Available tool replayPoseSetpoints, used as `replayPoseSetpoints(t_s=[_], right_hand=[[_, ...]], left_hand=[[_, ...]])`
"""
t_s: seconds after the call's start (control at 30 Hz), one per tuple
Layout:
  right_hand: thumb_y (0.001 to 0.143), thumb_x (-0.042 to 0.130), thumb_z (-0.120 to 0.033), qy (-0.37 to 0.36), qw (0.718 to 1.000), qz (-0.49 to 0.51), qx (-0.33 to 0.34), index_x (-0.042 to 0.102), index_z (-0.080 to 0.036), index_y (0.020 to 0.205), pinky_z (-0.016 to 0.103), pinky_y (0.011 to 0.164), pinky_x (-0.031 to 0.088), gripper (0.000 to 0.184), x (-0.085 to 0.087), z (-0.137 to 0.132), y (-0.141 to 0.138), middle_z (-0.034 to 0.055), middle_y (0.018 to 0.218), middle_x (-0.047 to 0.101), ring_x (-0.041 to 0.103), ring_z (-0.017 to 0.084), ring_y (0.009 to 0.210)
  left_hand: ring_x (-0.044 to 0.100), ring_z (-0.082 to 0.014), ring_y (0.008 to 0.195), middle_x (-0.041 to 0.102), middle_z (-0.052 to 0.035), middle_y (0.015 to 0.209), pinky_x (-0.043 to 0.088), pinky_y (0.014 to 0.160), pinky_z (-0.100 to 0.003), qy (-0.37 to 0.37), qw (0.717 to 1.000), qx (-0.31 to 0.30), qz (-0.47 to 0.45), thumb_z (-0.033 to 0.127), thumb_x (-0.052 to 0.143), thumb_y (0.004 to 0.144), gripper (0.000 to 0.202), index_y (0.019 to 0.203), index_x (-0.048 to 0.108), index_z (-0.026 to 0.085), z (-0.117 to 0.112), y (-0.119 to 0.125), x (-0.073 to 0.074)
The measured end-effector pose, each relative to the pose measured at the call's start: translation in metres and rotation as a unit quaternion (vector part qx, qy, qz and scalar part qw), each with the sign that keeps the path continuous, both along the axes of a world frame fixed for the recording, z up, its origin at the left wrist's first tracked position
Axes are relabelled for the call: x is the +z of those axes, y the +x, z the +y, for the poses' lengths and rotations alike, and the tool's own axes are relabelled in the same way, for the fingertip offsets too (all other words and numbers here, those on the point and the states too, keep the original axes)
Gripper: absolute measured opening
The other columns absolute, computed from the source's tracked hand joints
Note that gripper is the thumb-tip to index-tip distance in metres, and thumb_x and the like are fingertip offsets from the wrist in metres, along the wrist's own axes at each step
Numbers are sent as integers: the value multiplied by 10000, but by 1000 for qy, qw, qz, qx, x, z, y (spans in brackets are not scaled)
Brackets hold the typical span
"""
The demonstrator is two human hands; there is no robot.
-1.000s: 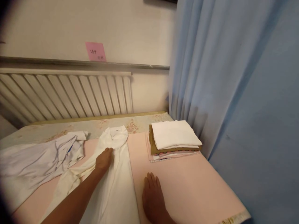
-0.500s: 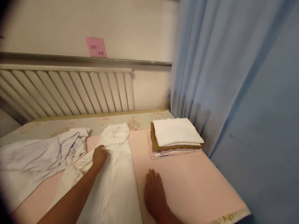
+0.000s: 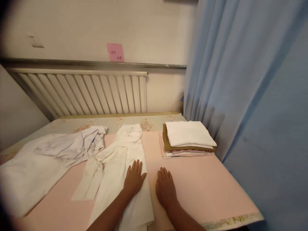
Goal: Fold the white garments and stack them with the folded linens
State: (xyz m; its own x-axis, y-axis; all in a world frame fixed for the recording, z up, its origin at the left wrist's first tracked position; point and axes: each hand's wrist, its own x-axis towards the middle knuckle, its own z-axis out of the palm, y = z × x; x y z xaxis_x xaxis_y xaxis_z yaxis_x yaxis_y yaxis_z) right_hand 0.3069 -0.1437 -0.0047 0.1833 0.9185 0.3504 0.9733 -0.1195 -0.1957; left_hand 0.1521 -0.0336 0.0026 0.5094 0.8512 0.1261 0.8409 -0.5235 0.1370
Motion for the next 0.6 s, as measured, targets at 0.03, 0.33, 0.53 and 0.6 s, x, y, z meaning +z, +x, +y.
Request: replayPoseSetpoints(t_s=[0.03,0.33,0.53,0.6], right_hand=[[901,410,-200,2,1000,-4,3,563,-98,1289,431,1143,213,429,-1,0,0,128,1408,496,369,264,1360],[913,402,-192,21,1000,-20,6,569,-90,1275,425,1139,212,411,-2,-2,0,141,1391,512,388,258,1347],[912,394,-190,27,999,-25,5,583,-87,1264,430,1129,233,413,-4,-3,0,143,1376,526,414,272,1329],[917,384,-188,29,999,-25,7,585,-83,1260,429,1129,235,411,-4,-3,0,143,1374,528,414,271,1330]], left_hand=[[164,-301,1454,258,-118,1561,171,1170,-527,11,1000,-1,0,462,329,922,622,1469,335,167,-1,-4,-1],[160,-295,1454,248,-96,1565,185,1174,-518,18,1000,-7,5,435,311,930,612,1475,318,155,-28,-19,-3],[211,-301,1439,286,-100,1550,235,1152,-536,17,1000,-9,20,380,330,927,585,1462,338,145,-57,-32,-2],[218,-304,1436,287,-96,1550,249,1146,-539,18,1000,-8,20,359,353,917,580,1459,346,154,-67,-35,-2]])
